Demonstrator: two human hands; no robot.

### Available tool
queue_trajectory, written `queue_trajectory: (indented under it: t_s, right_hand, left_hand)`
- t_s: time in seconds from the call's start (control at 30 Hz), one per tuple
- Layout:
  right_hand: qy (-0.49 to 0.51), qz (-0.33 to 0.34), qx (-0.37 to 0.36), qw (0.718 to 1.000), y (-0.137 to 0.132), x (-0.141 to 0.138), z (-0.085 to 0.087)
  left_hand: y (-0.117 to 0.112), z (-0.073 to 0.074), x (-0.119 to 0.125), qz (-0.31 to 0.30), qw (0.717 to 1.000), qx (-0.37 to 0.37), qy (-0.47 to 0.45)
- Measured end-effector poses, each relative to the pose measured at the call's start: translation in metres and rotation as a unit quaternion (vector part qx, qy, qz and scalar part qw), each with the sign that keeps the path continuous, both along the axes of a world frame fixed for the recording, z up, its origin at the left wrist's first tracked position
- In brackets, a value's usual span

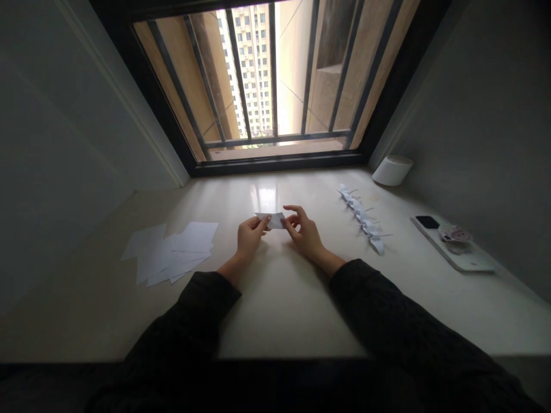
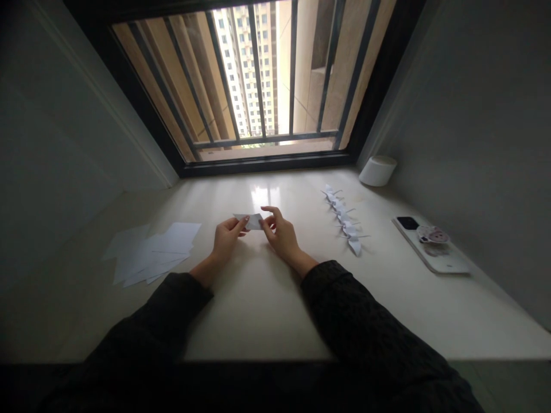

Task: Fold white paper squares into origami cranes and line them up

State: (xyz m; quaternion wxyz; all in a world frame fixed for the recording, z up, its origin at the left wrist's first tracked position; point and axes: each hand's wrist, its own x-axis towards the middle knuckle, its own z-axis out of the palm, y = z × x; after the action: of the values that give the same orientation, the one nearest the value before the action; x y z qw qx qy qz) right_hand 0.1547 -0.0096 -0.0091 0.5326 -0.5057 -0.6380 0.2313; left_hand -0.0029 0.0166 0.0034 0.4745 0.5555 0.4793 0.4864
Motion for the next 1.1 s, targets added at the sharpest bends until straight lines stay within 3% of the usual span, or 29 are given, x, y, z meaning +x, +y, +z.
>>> queue_trajectory:
  t_s: [0.37,0.53,0.77,0.87,1.1]
  right_hand:
    - [-0.038,0.061,0.037,0.997,0.000,0.000,0.000]
    - [-0.110,0.030,0.101,0.988,-0.003,0.002,0.004]
    - [-0.244,-0.018,0.206,0.947,-0.003,0.011,0.006]
    - [-0.210,-0.027,0.199,0.957,-0.002,0.009,0.006]
    - [0.015,0.012,0.118,0.993,-0.003,0.002,0.009]
  left_hand:
    - [0.001,0.000,-0.002,0.023,0.999,0.026,0.000]
    - [0.002,0.001,-0.002,0.042,0.999,0.029,-0.003]
    - [0.004,-0.004,-0.004,0.040,0.998,-0.003,-0.038]
    - [0.004,-0.003,-0.003,0.018,0.999,0.000,-0.046]
    - [0.000,0.004,0.000,-0.093,0.990,0.087,-0.052]
